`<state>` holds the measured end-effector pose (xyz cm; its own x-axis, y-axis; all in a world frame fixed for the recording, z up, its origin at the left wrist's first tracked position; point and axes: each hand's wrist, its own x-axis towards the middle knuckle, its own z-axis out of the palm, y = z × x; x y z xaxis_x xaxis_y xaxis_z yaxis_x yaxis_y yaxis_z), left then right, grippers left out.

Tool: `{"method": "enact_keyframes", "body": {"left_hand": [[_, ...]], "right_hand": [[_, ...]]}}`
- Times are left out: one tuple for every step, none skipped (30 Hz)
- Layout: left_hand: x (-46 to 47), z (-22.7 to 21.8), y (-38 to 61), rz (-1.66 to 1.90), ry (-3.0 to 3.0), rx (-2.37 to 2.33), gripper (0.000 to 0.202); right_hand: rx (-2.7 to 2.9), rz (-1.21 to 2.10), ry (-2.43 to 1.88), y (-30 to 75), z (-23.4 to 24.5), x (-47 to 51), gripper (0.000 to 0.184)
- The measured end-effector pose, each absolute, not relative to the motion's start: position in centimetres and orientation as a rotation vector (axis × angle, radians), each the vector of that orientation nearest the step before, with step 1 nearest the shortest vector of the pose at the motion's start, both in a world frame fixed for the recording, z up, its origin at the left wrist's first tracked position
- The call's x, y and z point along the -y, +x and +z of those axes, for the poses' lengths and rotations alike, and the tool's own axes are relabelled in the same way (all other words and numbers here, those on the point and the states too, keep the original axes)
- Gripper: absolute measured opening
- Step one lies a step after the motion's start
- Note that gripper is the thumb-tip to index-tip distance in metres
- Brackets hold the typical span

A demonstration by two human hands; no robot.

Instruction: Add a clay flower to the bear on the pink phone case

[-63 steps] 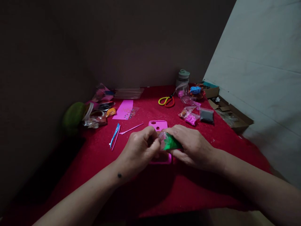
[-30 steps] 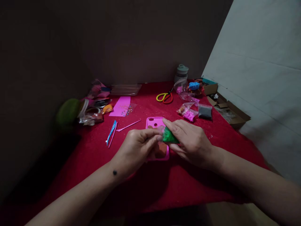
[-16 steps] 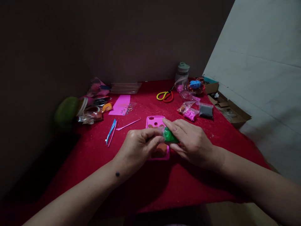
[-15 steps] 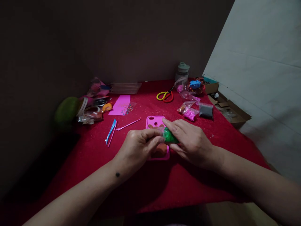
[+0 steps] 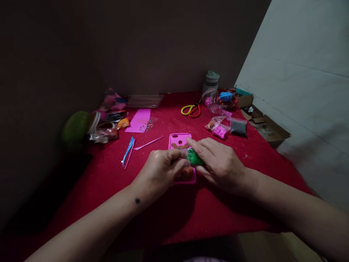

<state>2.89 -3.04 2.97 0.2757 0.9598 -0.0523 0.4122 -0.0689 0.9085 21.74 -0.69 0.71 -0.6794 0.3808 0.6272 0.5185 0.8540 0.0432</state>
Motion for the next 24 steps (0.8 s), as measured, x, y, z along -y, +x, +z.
{"method": "enact_keyframes", "body": {"left_hand": [[3.0, 3.0, 3.0, 0.753, 1.609, -1.274, 0.017], [3.1, 3.1, 3.1, 0.747, 1.576, -1.267, 0.018], [3.0, 3.2, 3.1, 0.748, 1.548, -1.262, 0.018], [3.0, 3.4, 3.1, 0.752, 1.525, -1.260, 0.018], [3.0, 3.6, 3.0, 0.774, 1.512, -1.267, 0.017], [3.0, 3.9, 2.9, 0.816, 1.508, -1.279, 0.017], [3.0, 4.3, 2.7, 0.875, 1.508, -1.294, 0.016], [3.0, 4.6, 2.5, 0.943, 1.508, -1.312, 0.016], [3.0, 5.0, 2.3, 1.006, 1.508, -1.330, 0.015], [3.0, 5.2, 2.1, 1.057, 1.506, -1.349, 0.014], [3.0, 5.5, 2.0, 1.088, 1.504, -1.365, 0.013], [3.0, 5.6, 1.9, 1.097, 1.502, -1.377, 0.012], [3.0, 5.6, 1.8, 1.100, 1.501, -1.389, 0.012], [3.0, 5.6, 1.8, 1.104, 1.502, -1.394, 0.012], [2.9, 5.5, 1.8, 1.109, 1.503, -1.393, 0.012], [2.8, 5.4, 1.8, 1.113, 1.507, -1.389, 0.012], [2.8, 5.3, 1.8, 1.113, 1.512, -1.380, 0.012], [2.7, 5.2, 1.7, 1.109, 1.519, -1.370, 0.012], [2.7, 5.1, 1.7, 1.101, 1.524, -1.361, 0.012], [2.6, 5.0, 1.7, 1.089, 1.528, -1.354, 0.012], [2.7, 4.9, 1.7, 1.084, 1.528, -1.346, 0.012], [2.7, 4.9, 1.8, 1.082, 1.524, -1.337, 0.012], [2.8, 4.8, 1.8, 1.081, 1.520, -1.327, 0.011], [2.8, 4.8, 1.8, 1.079, 1.518, -1.312, 0.011]], "right_hand": [[2.399, -0.292, -0.649, 21.7, 0.7, 0.7, 0.045], [2.401, -0.294, -0.646, 21.7, 0.7, 0.7, 0.045], [2.401, -0.297, -0.644, 21.8, 0.8, 0.7, 0.045], [2.401, -0.300, -0.647, 21.9, 0.9, 0.7, 0.045], [2.398, -0.308, -0.656, 22.0, 1.0, 0.6, 0.046], [2.388, -0.318, -0.669, 22.1, 1.1, 0.6, 0.047], [2.372, -0.330, -0.686, 22.3, 1.2, 0.5, 0.047], [2.349, -0.342, -0.707, 22.5, 1.3, 0.3, 0.048], [2.321, -0.355, -0.726, 22.7, 1.4, 0.1, 0.049], [2.293, -0.364, -0.743, 22.9, 1.4, -0.1, 0.050], [2.266, -0.371, -0.758, 23.1, 1.4, -0.3, 0.051], [2.249, -0.369, -0.771, 23.2, 1.3, -0.5, 0.052], [2.236, -0.361, -0.781, 23.3, 1.2, -0.7, 0.053], [2.230, -0.344, -0.790, 23.4, 1.0, -0.9, 0.055], [2.232, -0.319, -0.796, 23.4, 0.9, -1.0, 0.056], [2.236, -0.290, -0.802, 23.5, 0.8, -1.1, 0.057], [2.240, -0.261, -0.806, 23.5, 0.7, -1.1, 0.058], [2.244, -0.236, -0.811, 23.4, 0.6, -1.1, 0.058], [2.246, -0.216, -0.814, 23.4, 0.5, -1.1, 0.057], [2.248, -0.200, -0.815, 23.3, 0.4, -1.1, 0.056], [2.247, -0.186, -0.810, 23.3, 0.4, -1.0, 0.055], [2.249, -0.167, -0.801, 23.2, 0.4, -1.0, 0.055], [2.250, -0.144, -0.789, 23.1, 0.3, -0.9, 0.054], [2.248, -0.120, -0.779, 23.0, 0.3, -0.8, 0.053]]}}
